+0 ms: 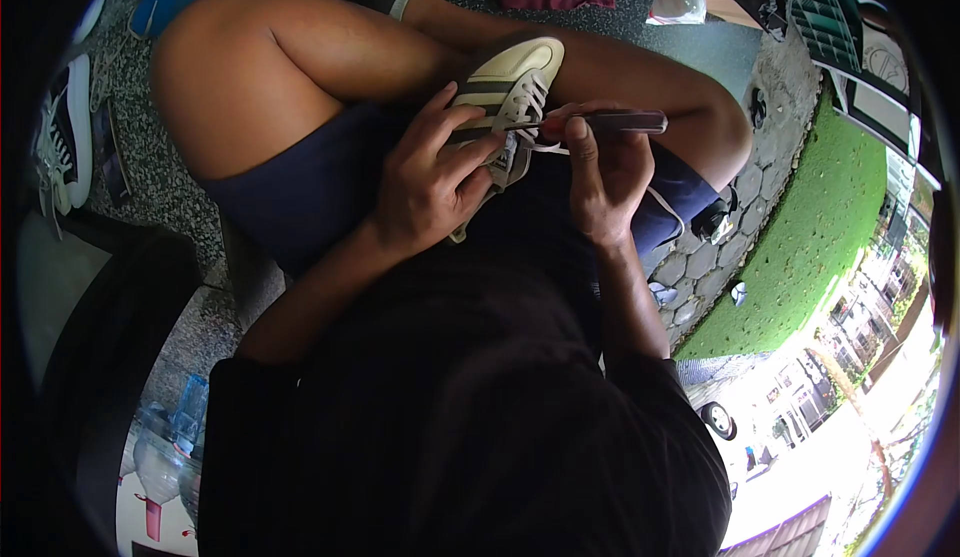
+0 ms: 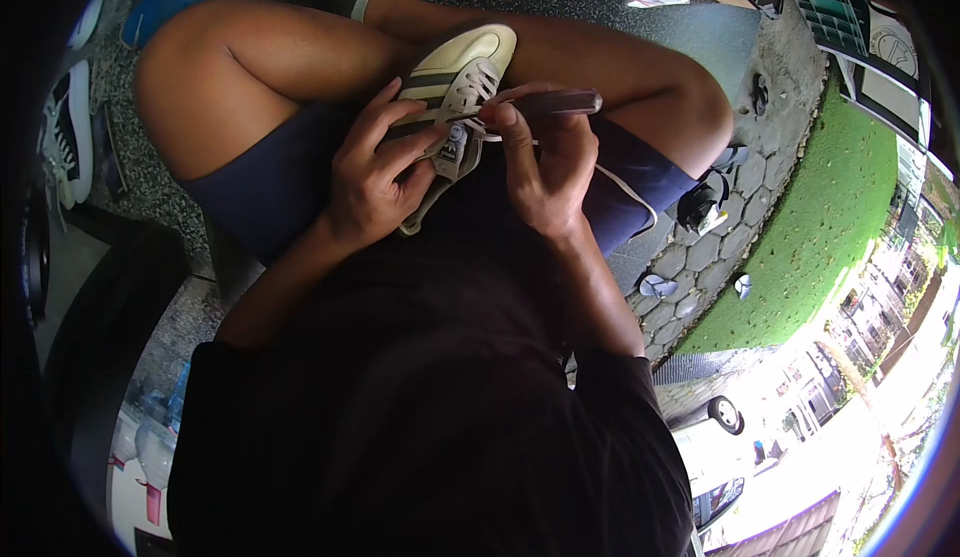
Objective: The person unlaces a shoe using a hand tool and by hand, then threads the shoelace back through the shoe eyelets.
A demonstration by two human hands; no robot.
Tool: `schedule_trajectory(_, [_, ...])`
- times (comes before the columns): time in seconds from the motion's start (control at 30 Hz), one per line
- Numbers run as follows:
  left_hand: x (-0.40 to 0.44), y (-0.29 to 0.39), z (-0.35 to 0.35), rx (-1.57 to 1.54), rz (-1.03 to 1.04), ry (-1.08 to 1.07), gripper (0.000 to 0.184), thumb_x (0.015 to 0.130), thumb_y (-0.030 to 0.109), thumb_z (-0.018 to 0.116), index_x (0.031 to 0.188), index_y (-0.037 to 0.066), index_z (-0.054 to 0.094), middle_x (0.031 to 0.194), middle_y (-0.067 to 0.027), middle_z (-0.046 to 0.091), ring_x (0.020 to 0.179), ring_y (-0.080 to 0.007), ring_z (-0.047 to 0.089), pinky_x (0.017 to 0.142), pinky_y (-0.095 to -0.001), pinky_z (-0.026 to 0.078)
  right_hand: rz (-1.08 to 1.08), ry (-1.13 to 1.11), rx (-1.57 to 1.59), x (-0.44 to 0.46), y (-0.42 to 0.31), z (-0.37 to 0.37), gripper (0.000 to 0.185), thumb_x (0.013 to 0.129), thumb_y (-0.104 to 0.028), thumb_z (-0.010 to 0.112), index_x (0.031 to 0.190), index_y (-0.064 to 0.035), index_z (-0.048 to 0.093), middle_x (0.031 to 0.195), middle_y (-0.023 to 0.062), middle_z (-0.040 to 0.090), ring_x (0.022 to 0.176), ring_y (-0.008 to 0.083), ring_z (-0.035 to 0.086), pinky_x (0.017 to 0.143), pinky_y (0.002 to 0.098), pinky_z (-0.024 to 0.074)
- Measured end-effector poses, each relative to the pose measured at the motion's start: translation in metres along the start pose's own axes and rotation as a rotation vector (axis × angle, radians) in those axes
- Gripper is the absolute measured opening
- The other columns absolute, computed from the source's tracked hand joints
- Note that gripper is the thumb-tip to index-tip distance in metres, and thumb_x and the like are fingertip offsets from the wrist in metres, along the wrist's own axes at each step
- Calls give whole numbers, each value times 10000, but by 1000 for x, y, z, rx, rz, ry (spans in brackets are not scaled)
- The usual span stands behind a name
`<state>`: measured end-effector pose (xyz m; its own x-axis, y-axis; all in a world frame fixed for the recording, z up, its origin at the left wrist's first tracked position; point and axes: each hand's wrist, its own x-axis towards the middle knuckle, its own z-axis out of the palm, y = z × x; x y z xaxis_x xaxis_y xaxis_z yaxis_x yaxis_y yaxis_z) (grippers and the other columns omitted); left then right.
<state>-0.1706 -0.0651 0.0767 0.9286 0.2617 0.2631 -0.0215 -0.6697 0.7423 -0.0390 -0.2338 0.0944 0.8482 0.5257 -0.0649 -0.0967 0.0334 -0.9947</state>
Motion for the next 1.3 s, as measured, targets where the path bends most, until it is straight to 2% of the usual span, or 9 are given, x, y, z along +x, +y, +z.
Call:
schedule_trajectory(0.27, [-3, -3, 1, 31, 49, -16, 369, 762, 22, 843, 1127, 59, 796, 1285, -126, 662, 1352, -444, 599, 1077, -499, 568, 0, -19, -121, 2, 0, 2, 176, 1031, 6, 681, 1195, 33, 624, 976, 113, 771, 916, 163, 767, 803, 317, 615])
schedule_trajectory(0.33, [-3, -3, 1, 34, 61, -21, 356, 769, 19, 841, 1121, 54, 796, 1276, -126, 669, 1354, -445, 598, 1078, -496, 568, -93, -130, -455, 5, -10, 4, 205, 984, 7, 727, 1165, 17, 632, 949, 146, 775, 855, 239, 795, 757, 345, 619])
schedule_trajectory(0.37, [-4, -3, 1, 40, 75, -26, 342, 776, 16, 840, 1114, 48, 796, 1268, -126, 675, 1355, -447, 598, 1078, -493, 569, -92, -128, -454, 7, -12, 6, 205, 984, 7, 727, 1165, 17, 632, 949, 146, 775, 855, 239, 795, 757, 345, 619])
schedule_trajectory(0.47, [-5, -5, 3, 54, 73, -20, 327, 782, 8, 833, 1105, 37, 794, 1261, -132, 680, 1363, -445, 592, 1086, -492, 561, -179, -236, -669, 13, -17, 15, 225, 921, 4, 766, 1098, 2, 626, 932, 200, 761, 845, 393, 780, 715, 413, 622])
schedule_trajectory(0.6, [-5, -6, 3, 54, 65, -13, 309, 801, -1, 805, 1107, 33, 784, 1253, -133, 673, 1368, -444, 582, 1093, -497, 549, -146, -234, -606, 21, -10, 14, 203, 941, -27, 782, 1085, 24, 647, 906, 186, 770, 825, 315, 799, 705, 385, 623])
schedule_trajectory(0.67, [-2, -3, 0, 67, 45, -42, 301, 831, -5, 761, 1129, 35, 769, 1234, -131, 661, 1364, -442, 576, 1099, -500, 538, 31, -230, -336, 25, -3, 2, 197, 965, -74, 803, 1074, 39, 685, 897, 144, 784, 803, 198, 783, 688, 328, 613])
schedule_trajectory(0.77, [-1, 0, -1, 99, 62, -56, 313, 846, -3, 728, 1155, 36, 755, 1217, -129, 648, 1352, -437, 579, 1097, -500, 537, 209, -232, -174, 33, 8, -13, 204, 982, -111, 812, 1074, 44, 717, 895, 87, 785, 805, 116, 736, 696, 275, 596])
schedule_trajectory(1.0, [1, -2, 0, 79, 43, -63, 405, 816, -43, 718, 1210, 43, 752, 1238, -145, 655, 1351, -465, 580, 1109, -530, 522, 230, -237, 65, 26, -5, -16, 171, 1035, -17, 707, 1185, 58, 672, 1104, 133, 760, 1027, 156, 724, 919, 296, 589])
schedule_trajectory(1.3, [2, -2, 0, 82, 46, -67, 394, 811, -37, 720, 1193, 47, 761, 1236, -132, 664, 1350, -463, 586, 1108, -522, 525, 276, -302, 119, 17, 0, -21, 187, 1048, 12, 671, 1228, 51, 640, 1131, 143, 757, 1094, 183, 725, 972, 313, 584])
